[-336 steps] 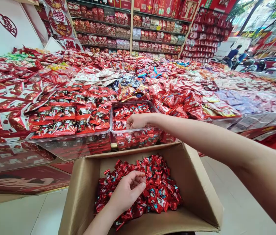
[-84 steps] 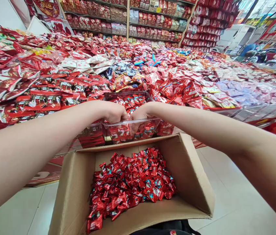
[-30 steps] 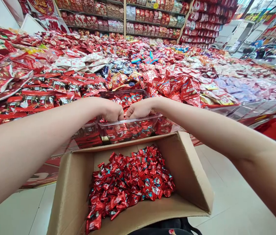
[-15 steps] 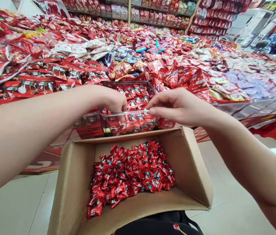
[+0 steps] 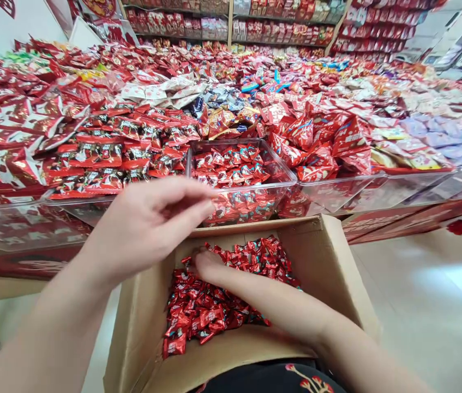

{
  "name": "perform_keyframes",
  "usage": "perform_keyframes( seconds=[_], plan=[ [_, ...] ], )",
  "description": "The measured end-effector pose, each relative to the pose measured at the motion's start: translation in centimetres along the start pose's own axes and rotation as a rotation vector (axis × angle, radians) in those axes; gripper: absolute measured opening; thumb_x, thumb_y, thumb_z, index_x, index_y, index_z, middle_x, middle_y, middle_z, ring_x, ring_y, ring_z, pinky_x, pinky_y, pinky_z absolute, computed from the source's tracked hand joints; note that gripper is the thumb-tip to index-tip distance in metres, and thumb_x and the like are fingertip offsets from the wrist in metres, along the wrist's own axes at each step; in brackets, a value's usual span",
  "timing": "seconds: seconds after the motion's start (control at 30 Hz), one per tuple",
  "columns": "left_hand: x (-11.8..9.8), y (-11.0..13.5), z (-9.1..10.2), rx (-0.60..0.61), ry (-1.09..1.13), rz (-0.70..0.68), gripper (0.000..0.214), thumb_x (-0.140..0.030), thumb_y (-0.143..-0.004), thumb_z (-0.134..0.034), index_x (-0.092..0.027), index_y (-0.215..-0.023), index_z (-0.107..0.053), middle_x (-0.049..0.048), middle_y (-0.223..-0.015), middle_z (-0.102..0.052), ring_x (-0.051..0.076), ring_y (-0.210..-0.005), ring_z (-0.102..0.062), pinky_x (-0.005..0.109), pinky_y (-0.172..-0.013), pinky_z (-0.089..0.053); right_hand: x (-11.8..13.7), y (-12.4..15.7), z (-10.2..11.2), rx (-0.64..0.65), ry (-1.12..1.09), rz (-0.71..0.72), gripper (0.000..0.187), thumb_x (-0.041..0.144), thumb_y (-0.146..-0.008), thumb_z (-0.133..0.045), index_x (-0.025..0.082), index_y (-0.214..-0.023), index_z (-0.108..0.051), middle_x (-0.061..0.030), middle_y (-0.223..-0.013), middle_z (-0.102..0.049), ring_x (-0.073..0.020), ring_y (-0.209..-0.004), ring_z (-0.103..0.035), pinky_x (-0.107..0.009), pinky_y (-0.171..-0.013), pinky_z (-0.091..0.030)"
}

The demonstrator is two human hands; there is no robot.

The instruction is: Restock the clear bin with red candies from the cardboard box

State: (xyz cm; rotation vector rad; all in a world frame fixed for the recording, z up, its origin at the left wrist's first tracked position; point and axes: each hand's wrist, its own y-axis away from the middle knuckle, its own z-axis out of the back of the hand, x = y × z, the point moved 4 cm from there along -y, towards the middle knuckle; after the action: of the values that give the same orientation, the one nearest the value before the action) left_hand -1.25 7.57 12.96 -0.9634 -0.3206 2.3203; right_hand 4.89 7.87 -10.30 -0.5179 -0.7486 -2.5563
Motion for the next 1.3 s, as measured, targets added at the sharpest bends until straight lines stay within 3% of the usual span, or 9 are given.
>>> perform_keyframes(
  seconds=[0.17,0.3,0.43,0.6,0.73,0.83,0.93,1.13,1.3],
  plan=[
    [6.4,9.6,0.2,-0.081,0.111,0.558,0.017,-0.034,-0.067,-0.061,-0.029,-0.083,-0.064,-0.0027,-0.073,-0.070,0.015,-0.066,-0.064,0.022,-0.063,-0.052,-1.0,-0.9,-0.7,-0.025,0.102,-0.069,0.018,0.017,-0.077,-0.049,0.008,-0.091,-0.058,-0.0143,-0.095,-0.057,-0.0222,-0.087,-0.054,-0.037,-0.070,-0.045],
    [9.0,12.5,-2.0,-0.085,0.220,0.683,0.023,-0.036,-0.066,-0.061,-0.023,-0.084,-0.064,0.0006,-0.070,-0.070,0.016,-0.066,-0.064,0.022,-0.065,-0.052,0.4,-2.3,-1.0,-0.105,0.146,0.095,0.021,0.012,-0.076,-0.044,0.015,-0.089,-0.060,-0.0103,-0.101,-0.057,-0.0198,-0.099,-0.048,-0.032,-0.078,-0.041],
    [10.0,12.6,-2.7,-0.228,0.254,0.753,0.026,-0.039,-0.066,-0.061,-0.022,-0.086,-0.062,0.0007,-0.073,-0.069,0.016,-0.070,-0.063,0.024,-0.068,-0.051,2.3,-4.3,-2.5,-0.157,0.264,0.356,0.019,0.014,-0.076,-0.043,0.018,-0.086,-0.059,-0.0070,-0.101,-0.058,-0.0186,-0.094,-0.047,-0.032,-0.072,-0.042],
    [9.2,12.8,-2.9,-0.171,0.161,0.732,0.028,-0.041,-0.067,-0.059,-0.023,-0.088,-0.060,0.0034,-0.080,-0.066,0.022,-0.077,-0.061,0.037,-0.075,-0.048,0.7,-2.9,-1.6,-0.239,0.292,0.355,0.010,0.011,-0.072,-0.048,0.014,-0.073,-0.057,-0.0088,-0.084,-0.061,-0.0227,-0.091,-0.046,-0.036,-0.072,-0.040],
    [6.4,12.0,-5.1,-0.059,0.113,0.528,0.026,-0.034,-0.073,-0.053,-0.029,-0.099,-0.055,0.0045,-0.112,-0.050,0.025,-0.099,-0.051,0.041,-0.079,-0.045,-0.5,2.1,1.3,-0.344,-0.270,0.310,0.017,0.031,-0.069,-0.057,0.017,-0.076,-0.051,-0.0039,-0.073,-0.058,-0.0167,-0.072,-0.050,-0.029,-0.062,-0.041],
    [5.4,11.3,-7.7,0.028,0.264,0.611,0.046,-0.032,-0.073,-0.055,-0.030,-0.116,-0.039,0.0057,-0.115,-0.048,0.024,-0.099,-0.053,0.041,-0.078,-0.047,-0.7,5.5,2.7,-0.300,-0.982,0.217,0.030,0.041,-0.062,-0.062,0.018,-0.073,-0.045,0.0024,-0.063,-0.053,-0.0098,-0.055,-0.047,-0.023,-0.051,-0.039],
    [4.8,10.5,-9.9,0.138,0.571,0.726,0.041,-0.029,-0.074,-0.055,-0.024,-0.112,-0.042,0.0034,-0.097,-0.061,0.020,-0.088,-0.060,0.037,-0.081,-0.048,-0.5,7.8,3.9,-0.341,-1.364,0.150,0.034,0.042,-0.057,-0.066,0.017,-0.066,-0.044,0.0038,-0.060,-0.051,-0.0080,-0.052,-0.046,-0.022,-0.051,-0.038],
    [3.3,8.3,-9.8,0.054,0.692,0.677,0.044,-0.023,-0.073,-0.057,-0.026,-0.114,-0.043,-0.0009,-0.091,-0.065,0.016,-0.081,-0.061,0.032,-0.079,-0.048,-1.5,9.9,6.5,-0.390,-1.539,0.097,0.028,0.034,-0.059,-0.066,0.015,-0.055,-0.045,0.0045,-0.052,-0.050,-0.0050,-0.046,-0.041,-0.019,-0.046,-0.032],
    [2.4,7.9,-9.5,0.070,0.587,0.589,0.043,-0.022,-0.077,-0.052,-0.028,-0.117,-0.039,0.0009,-0.095,-0.062,0.015,-0.079,-0.059,0.031,-0.078,-0.047,-1.9,10.9,7.5,-0.332,-1.438,0.163,0.020,0.033,-0.065,-0.061,0.015,-0.071,-0.054,0.0031,-0.058,-0.053,-0.0062,-0.049,-0.045,-0.020,-0.047,-0.035]
  ],
)
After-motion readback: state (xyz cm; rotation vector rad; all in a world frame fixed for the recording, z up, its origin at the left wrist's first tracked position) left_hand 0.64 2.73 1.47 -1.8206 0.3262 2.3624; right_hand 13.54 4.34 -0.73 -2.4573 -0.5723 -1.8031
